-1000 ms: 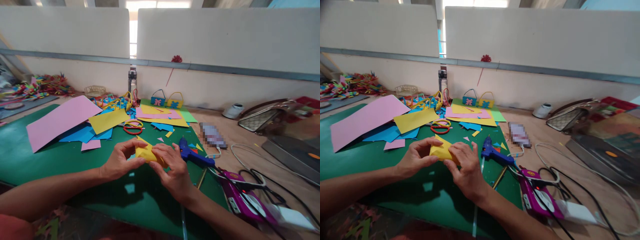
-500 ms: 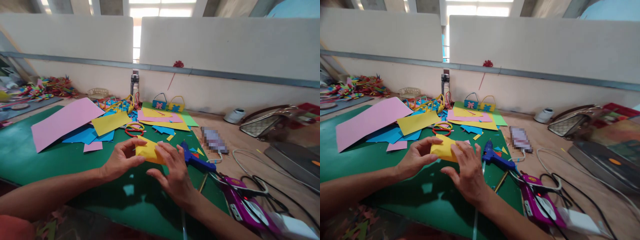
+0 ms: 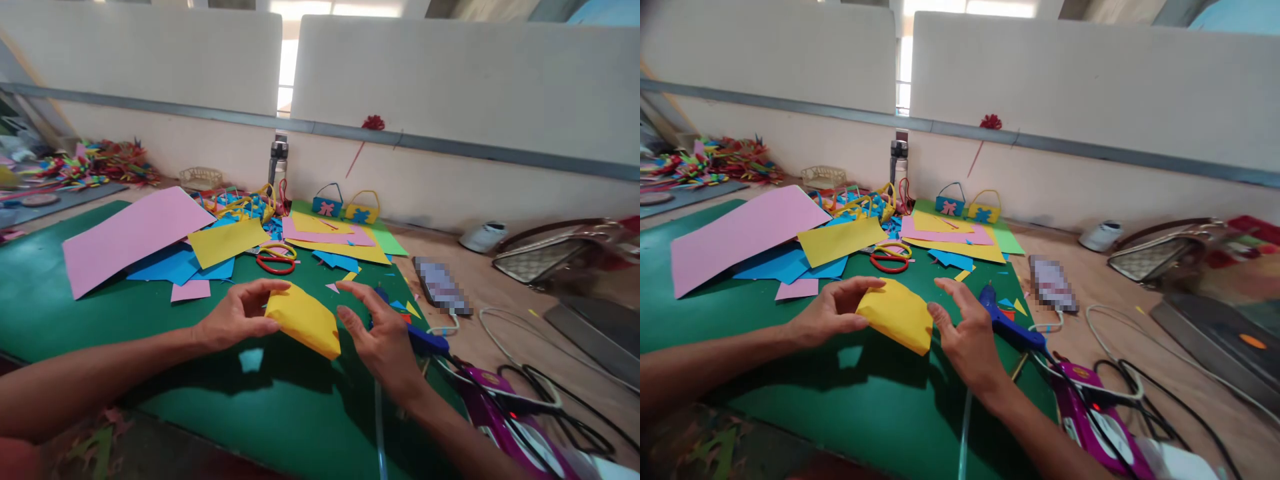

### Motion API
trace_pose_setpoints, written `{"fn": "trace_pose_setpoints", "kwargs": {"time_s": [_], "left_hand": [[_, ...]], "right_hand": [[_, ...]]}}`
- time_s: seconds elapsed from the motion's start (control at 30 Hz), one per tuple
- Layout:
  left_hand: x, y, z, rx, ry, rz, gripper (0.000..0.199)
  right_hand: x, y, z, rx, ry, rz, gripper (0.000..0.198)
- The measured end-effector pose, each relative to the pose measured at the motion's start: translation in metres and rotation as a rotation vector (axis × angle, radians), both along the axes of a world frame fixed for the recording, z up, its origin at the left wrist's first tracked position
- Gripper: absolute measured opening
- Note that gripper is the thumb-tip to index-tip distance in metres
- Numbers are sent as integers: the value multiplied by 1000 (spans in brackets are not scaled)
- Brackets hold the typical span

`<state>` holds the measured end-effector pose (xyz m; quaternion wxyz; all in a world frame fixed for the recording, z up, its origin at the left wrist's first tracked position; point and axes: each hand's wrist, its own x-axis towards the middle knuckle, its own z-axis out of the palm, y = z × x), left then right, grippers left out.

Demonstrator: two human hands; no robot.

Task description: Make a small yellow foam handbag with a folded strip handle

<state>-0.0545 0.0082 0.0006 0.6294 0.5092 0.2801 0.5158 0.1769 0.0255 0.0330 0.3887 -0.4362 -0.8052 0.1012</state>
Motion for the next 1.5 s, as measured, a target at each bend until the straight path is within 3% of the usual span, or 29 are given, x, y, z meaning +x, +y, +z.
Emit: {"fn": "trace_pose_setpoints", "kwargs": {"time_s": [0.17,0.27,0.4,0.6,0.7,1.23,1.5], "left_hand": [[7,-1,-4,-74,0,12,39],[13,-5,-7,-88,0,9,39],[20,-10,-10,-12,69,-16,38],[16,-11,-9,218,487,99,32],[14,-10,-9,320,587,145,30],[20,-9,-10,324,570,231,18],[25,-9,-10,240,498,215,13]], "right_hand": [[-10,-16,-3,375,-229,182,36],[-16,-20,-12,461,-332,185,36],[-19,-17,-20,453,-319,197,27],[-17,-12,-28,391,-265,208,18],[-17,-11,-31,329,-238,229,20],[-20,-10,-29,348,-214,255,7],[-23,-8,-30,349,-248,259,7]]}}
